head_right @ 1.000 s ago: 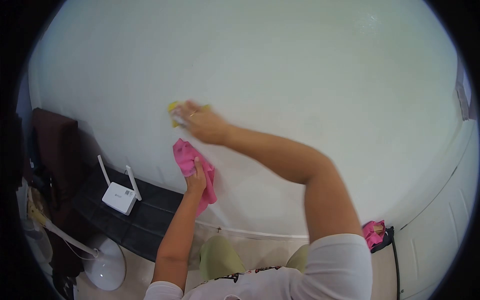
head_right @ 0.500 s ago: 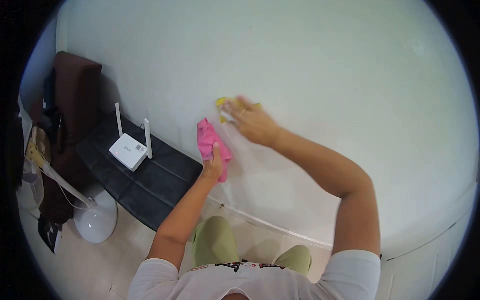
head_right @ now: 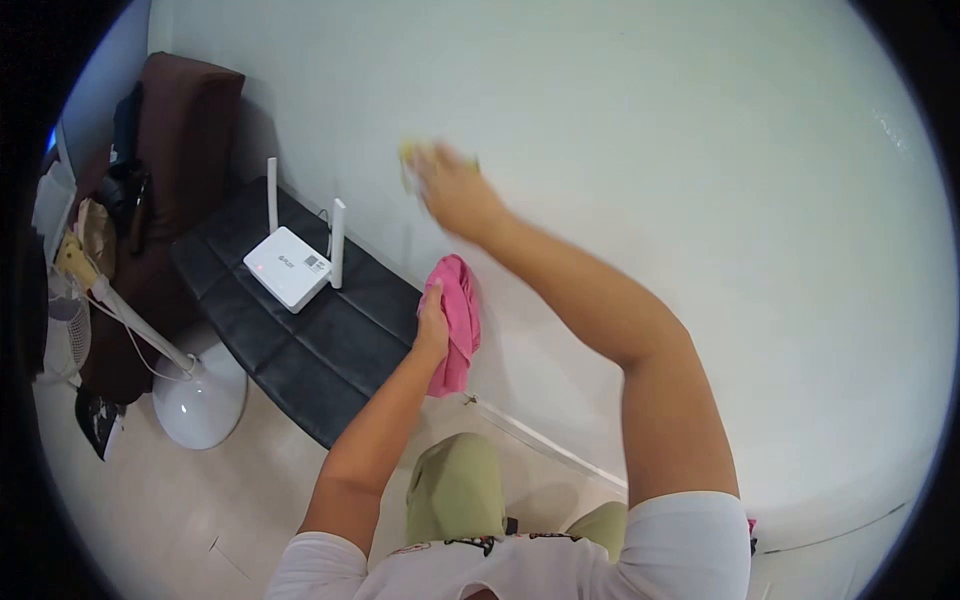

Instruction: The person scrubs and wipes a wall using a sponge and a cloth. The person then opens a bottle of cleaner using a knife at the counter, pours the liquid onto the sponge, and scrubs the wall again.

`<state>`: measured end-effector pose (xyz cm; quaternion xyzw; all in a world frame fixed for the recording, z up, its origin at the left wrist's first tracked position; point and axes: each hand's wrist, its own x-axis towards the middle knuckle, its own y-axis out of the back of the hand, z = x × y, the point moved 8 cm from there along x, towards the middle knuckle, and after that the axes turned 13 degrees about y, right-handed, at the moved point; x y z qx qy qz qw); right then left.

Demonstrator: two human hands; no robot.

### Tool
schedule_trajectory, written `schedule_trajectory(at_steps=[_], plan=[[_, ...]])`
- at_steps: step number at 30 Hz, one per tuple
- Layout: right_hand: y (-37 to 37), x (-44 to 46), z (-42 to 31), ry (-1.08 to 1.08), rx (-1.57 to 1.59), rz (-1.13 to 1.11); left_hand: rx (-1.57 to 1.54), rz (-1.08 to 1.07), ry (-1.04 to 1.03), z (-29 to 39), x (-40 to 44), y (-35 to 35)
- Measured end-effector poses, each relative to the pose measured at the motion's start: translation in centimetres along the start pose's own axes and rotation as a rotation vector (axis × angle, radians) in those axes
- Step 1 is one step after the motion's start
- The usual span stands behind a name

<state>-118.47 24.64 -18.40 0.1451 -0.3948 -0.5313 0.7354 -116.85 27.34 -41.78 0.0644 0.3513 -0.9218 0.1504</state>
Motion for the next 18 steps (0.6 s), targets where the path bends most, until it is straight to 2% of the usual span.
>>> schedule_trajectory(at_steps=[2,3,4,5,6,8,9,10,11,13,14,15,16,17,18], plan=[[-2.4,-4.7,-5.1,0.437,0.008,-0.452,-0.097,-0.180,0.081,0.3,1.6,0.0],[-2.0,-4.6,-4.2,0.445,0.009,-0.455,-0.193,-0.366,0.177,0.3,1.5,-1.2],[-1.5,-3.7,-2.2,0.390,-0.064,-0.391,-0.201,-0.360,0.176,0.2,1.2,-0.9],[-0.7,-1.9,0.1,0.336,-0.139,-0.325,-0.191,-0.414,0.306,0.0,-0.2,-1.9],[1.2,1.5,3.2,0.338,-0.457,-0.439,-0.178,-0.471,0.437,-0.7,-1.2,-2.8],[6.8,8.5,9.7,0.231,-0.508,-0.033,-0.167,-0.430,0.461,-1.7,-0.3,-2.3],[8.1,11.4,12.9,0.011,-0.518,-0.055,-0.079,-0.465,0.444,-1.6,-0.3,-2.4],[10.0,13.9,12.7,-0.056,-0.427,0.013,0.008,-0.499,0.431,-1.5,-0.4,-2.5],[8.2,15.3,12.9,-0.106,-0.489,0.003,0.085,-0.484,0.483,-0.1,-2.1,-2.8],[1.2,15.9,10.9,-0.137,-0.334,-0.098,0.167,-0.523,0.421,-0.4,-2.8,-3.4],[-1.4,15.1,7.1,0.108,-0.444,0.150,0.251,-0.563,0.355,-0.3,-3.3,-3.8],[-6.3,13.5,4.8,0.119,-0.258,0.128,0.295,-0.583,0.439,-0.7,-3.8,-3.9],[-9.6,10.9,0.6,0.165,-0.246,-0.035,0.297,-0.582,0.443,-1.5,-3.5,-3.6],[-13.2,7.4,-1.8,0.105,-0.058,-0.033,0.298,-0.620,0.439,-2.8,-3.1,-3.5],[-11.6,4.3,-5.3,0.190,0.015,-0.093,0.298,-0.662,0.434,-3.4,-3.0,-3.7]])
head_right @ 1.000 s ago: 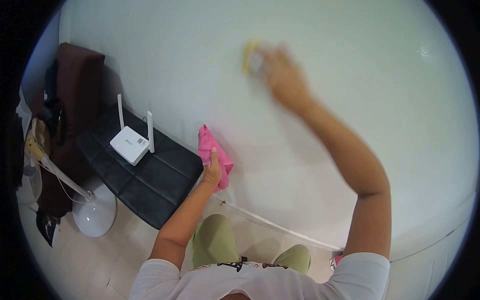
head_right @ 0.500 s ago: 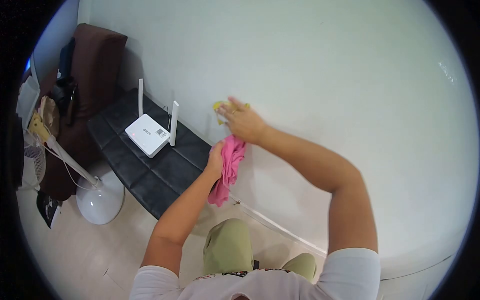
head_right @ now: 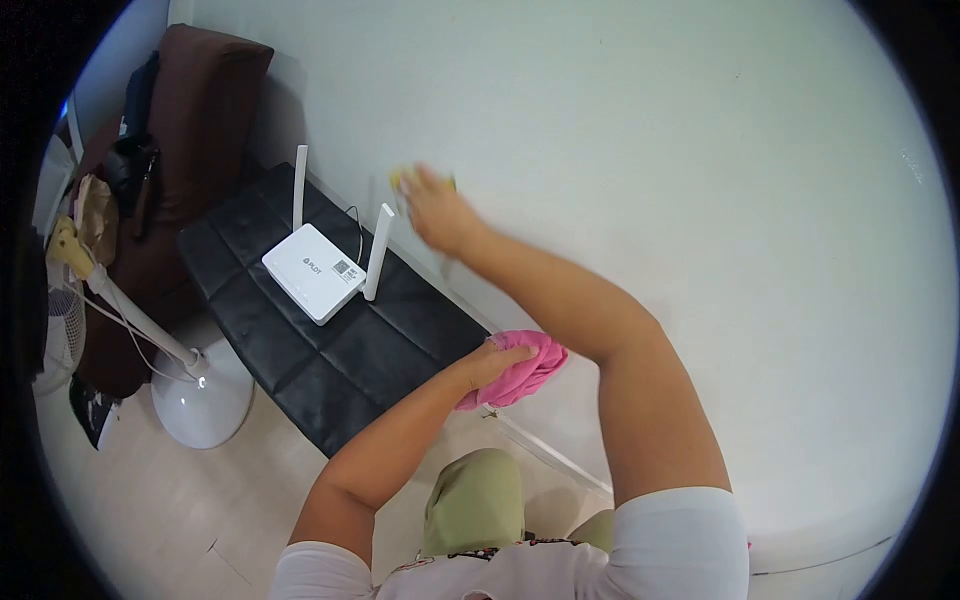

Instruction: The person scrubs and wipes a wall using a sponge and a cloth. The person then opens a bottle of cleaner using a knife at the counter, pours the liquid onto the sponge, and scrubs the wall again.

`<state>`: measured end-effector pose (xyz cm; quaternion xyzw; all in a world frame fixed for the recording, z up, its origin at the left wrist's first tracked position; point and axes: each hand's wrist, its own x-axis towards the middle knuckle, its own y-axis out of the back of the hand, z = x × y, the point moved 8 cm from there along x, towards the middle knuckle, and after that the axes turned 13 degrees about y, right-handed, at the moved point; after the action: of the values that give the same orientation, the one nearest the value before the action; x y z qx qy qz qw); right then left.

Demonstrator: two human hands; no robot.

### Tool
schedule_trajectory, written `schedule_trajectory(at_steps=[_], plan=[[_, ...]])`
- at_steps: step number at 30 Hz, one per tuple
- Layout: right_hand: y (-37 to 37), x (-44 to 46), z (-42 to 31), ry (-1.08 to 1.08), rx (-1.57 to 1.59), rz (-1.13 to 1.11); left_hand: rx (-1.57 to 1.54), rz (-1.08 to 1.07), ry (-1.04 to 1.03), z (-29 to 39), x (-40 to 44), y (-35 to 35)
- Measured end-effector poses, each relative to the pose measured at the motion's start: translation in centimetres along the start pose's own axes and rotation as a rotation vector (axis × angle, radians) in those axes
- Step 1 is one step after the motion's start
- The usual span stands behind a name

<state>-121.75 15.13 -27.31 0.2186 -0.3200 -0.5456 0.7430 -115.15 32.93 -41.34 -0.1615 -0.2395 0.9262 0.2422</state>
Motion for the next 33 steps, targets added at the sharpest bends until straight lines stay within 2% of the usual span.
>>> schedule_trajectory(at_steps=[1,3,5,6,7,8,9,10,12,14,15,16,18,19,21,22,23,24,26,27,28,30,32,33], plan=[[0.9,-0.6,-0.3,-0.001,-0.003,-0.004,0.001,-0.005,0.000,0.4,-0.6,-0.2],[-1.2,-1.4,-2.5,0.331,-0.013,-0.434,0.212,0.115,0.005,2.0,-2.2,-0.7],[1.5,2.1,4.4,-0.043,-0.282,-0.087,0.238,0.130,0.032,2.5,-2.7,-0.6],[2.6,5.0,8.4,-0.004,-0.409,-0.163,0.276,0.143,0.065,2.3,-2.8,-0.5],[7.1,7.8,10.6,0.017,-0.432,-0.281,0.271,0.147,0.063,2.4,-2.7,-0.3],[9.0,9.5,13.0,0.000,-0.503,-0.102,0.247,0.122,0.060,2.3,-2.6,-0.4],[9.8,10.4,14.1,-0.158,-0.565,-0.210,0.225,0.092,0.057,2.1,-2.4,-0.6],[8.9,10.3,13.5,-0.158,-0.565,-0.217,0.223,0.086,0.060,2.0,-2.2,-0.7],[6.2,8.9,10.4,-0.020,-0.479,0.018,0.259,0.111,0.113,1.5,-1.9,-0.2],[0.8,5.6,4.5,0.035,-0.323,-0.239,0.198,0.086,0.102,-0.1,-0.2,0.4],[-2.2,3.0,0.9,0.150,-0.242,-0.468,0.138,0.054,0.097,-0.7,0.2,0.5],[-1.9,-0.4,-1.0,-0.069,0.056,0.061,0.140,0.047,0.103,-0.8,0.1,0.3],[-1.8,-3.8,-5.6,0.262,0.070,-0.326,0.294,0.237,0.001,0.7,-0.8,1.1],[-0.8,-4.3,-4.7,0.252,0.070,-0.335,0.297,0.225,0.007,0.9,-1.0,0.8],[2.6,-4.3,0.0,0.121,-0.156,-0.353,-0.009,0.005,0.133,0.4,-1.3,-0.9],[6.6,-3.1,4.5,0.064,-0.348,-0.253,-0.005,-0.013,0.148,0.7,-1.8,-1.4],[11.7,-2.0,8.3,0.021,-0.434,-0.167,0.048,0.042,0.130,1.5,-2.5,-1.3],[15.3,-1.6,13.1,-0.126,-0.459,-0.146,0.101,0.101,0.103,2.3,-2.7,-0.8],[24.6,-0.5,18.1,-0.442,-0.609,0.006,0.073,0.064,0.131,1.3,-2.1,-0.7],[25.0,-0.7,18.0,-0.419,-0.654,0.069,0.149,0.144,0.102,1.4,-1.6,0.1],[24.9,-0.8,17.4,-0.398,-0.696,0.131,0.226,0.224,0.075,1.3,-1.3,0.8],[16.2,-3.2,15.2,-0.416,-0.501,-0.064,0.181,0.184,0.090,2.2,-2.3,-0.3],[9.7,-5.7,5.4,-0.143,-0.399,-0.150,0.130,0.160,0.101,1.5,-2.4,-0.5],[7.5,-7.7,0.6,0.062,-0.266,-0.338,0.108,0.177,-0.151,2.1,-1.6,0.3]])
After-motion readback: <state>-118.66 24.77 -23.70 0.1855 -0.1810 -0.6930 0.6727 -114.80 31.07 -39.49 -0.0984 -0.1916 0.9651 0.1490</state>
